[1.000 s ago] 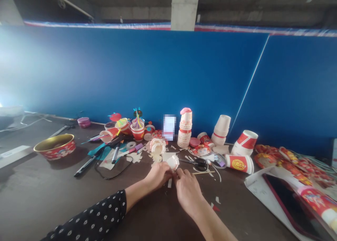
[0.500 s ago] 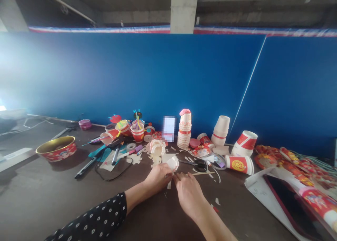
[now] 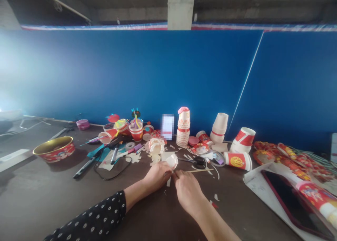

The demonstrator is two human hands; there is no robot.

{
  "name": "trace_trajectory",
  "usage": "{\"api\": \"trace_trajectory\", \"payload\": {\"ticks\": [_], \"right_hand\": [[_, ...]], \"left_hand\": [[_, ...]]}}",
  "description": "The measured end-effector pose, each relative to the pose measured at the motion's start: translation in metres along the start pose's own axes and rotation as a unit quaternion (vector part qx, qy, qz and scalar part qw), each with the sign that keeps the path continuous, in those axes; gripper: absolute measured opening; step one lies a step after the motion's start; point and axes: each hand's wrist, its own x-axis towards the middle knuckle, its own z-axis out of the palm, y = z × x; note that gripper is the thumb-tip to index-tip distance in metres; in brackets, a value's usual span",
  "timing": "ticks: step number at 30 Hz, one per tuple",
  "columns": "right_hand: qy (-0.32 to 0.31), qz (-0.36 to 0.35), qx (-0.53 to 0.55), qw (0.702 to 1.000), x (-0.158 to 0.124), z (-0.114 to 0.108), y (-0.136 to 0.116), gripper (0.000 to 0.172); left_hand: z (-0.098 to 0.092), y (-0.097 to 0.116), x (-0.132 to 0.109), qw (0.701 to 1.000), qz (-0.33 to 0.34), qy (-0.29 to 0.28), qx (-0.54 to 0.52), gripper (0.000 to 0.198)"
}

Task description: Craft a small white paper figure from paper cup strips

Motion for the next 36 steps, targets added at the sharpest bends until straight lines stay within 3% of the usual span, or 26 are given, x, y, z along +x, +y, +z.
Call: {"api": "trace_trajectory", "payload": {"ticks": [4,9,16,27,36], "right_hand": [[0.002,0.001,-0.001,1.000,0.0004,0.0008,0.0000,0.042],[0.002,-0.003,-0.008,1.000,0.0011,0.0010,-0.0004,0.042],[0.003,0.001,-0.010,1.000,0.0022,0.0027,-0.0008,0.043],[-0.004,0.006,-0.033,0.999,0.0054,0.0098,0.0005,0.045],[-0.024,0.012,-0.043,0.999,0.0095,0.0081,-0.0036,0.045]], "left_hand": [[0.0010,0.0016,-0.0011,1.000,-0.005,0.000,0.003,0.021],[0.0006,0.0027,-0.0033,0.996,-0.062,0.024,-0.056,0.020],[-0.0034,0.0029,-0.0052,0.997,-0.030,0.034,-0.063,0.026],[0.0032,-0.0011,-0.0084,0.979,-0.119,0.071,-0.150,0.015],[0.0012,-0.0020,-0.0060,0.985,-0.089,0.053,-0.139,0.029]]}}
